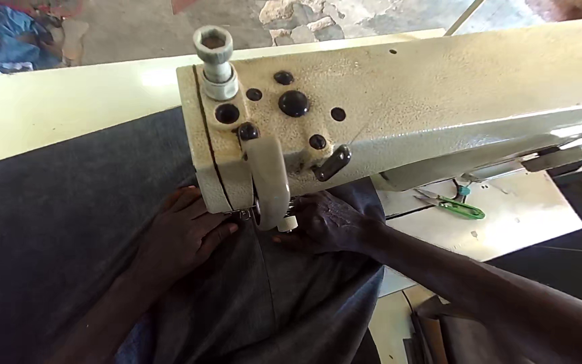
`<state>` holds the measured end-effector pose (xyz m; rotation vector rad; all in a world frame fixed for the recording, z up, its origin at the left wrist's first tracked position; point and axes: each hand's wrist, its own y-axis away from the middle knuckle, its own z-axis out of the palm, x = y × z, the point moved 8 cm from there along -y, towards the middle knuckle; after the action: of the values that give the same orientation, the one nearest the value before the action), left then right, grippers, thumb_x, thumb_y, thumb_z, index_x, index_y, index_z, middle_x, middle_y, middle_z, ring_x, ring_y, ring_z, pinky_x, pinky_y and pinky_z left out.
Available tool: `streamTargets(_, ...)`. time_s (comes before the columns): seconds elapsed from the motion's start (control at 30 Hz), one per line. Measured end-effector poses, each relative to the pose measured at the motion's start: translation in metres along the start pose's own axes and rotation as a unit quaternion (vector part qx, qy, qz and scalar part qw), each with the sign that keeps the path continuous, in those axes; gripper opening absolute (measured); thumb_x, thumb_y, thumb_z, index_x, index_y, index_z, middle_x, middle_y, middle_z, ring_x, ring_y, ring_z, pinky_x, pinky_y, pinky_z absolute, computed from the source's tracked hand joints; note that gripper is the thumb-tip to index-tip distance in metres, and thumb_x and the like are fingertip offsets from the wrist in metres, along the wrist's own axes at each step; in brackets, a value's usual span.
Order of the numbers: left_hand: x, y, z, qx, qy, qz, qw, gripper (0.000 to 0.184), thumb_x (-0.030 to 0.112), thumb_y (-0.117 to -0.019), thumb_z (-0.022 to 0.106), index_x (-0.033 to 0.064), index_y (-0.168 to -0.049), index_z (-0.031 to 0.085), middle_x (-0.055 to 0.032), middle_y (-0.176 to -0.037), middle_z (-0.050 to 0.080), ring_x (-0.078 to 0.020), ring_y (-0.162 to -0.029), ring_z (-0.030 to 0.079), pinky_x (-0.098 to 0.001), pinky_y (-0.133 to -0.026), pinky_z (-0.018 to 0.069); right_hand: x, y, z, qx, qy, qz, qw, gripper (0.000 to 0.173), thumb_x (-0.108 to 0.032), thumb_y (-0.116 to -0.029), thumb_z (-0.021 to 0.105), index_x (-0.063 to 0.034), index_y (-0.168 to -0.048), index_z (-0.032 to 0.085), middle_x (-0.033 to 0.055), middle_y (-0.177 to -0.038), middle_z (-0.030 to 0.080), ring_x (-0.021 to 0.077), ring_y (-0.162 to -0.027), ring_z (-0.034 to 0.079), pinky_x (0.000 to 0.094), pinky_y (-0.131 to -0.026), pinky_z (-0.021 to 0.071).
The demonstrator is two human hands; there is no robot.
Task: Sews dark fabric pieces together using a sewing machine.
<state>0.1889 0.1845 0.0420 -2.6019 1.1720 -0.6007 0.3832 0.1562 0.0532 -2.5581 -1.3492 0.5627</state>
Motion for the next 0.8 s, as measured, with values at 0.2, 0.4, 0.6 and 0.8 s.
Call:
streamTargets(0.2,-0.007,-0.012,-0.005,0.016,0.001,0.013,1.0,0.036,0.044,-0.1028,0.054,0.0162,-0.111,0.076,-0.0021,-0.12,0.073,-0.0217,-0.125,0.061,-0.0477,-0.113,0.0395,0.009,-0.007,-0.004,-0.01,0.006,0.011,1.0,0.034,-0.04,-0.0998,0.053,-0.0195,-0.118,0.072,0.0022,-0.109,0.073,0.02,-0.101,0.069,0.0405,-0.084,0.0544)
streamTargets(0.4,-0.004,-0.014,-0.005,0.016,-0.003,0.023,1.0,0.035,0.044,-0.1033,0.053,0.0178,-0.11,0.075,-0.0006,-0.124,0.071,-0.0216,-0.132,0.057,-0.0496,-0.114,0.0397,0.012,-0.007,0.0,-0.012,0.015,0.003,1.0,0.037,-0.045,-0.1015,0.05,-0.0192,-0.118,0.072,0.0025,-0.113,0.072,0.0212,-0.109,0.066,0.0425,-0.091,0.0522)
streamTargets(0.6,-0.019,0.078,-0.071,0.082,-0.029,-0.15,0.985,0.046,0.046,-0.1064,0.046,0.0202,-0.14,0.064,0.0005,-0.153,0.054,-0.0223,-0.149,0.041,-0.0528,-0.124,0.0312,-0.037,0.01,-0.007,-0.061,0.003,0.158,0.986,0.058,-0.062,-0.1029,0.042,-0.0232,-0.142,0.061,0.0037,-0.148,0.058,0.0237,-0.142,0.049,0.0489,-0.117,0.0405)
streamTargets(0.8,-0.063,0.357,-0.178,0.274,-0.087,-0.526,0.8,0.086,0.043,-0.0961,0.067,-0.0077,-0.155,0.031,-0.0363,-0.161,0.025,-0.0509,-0.15,0.026,-0.0594,-0.123,0.0245,-0.074,0.06,0.018,-0.105,-0.076,0.223,0.966,0.072,-0.065,-0.0946,0.059,-0.0193,-0.15,0.054,0.0128,-0.163,0.039,0.0363,-0.152,0.032,0.0616,-0.122,0.0267)
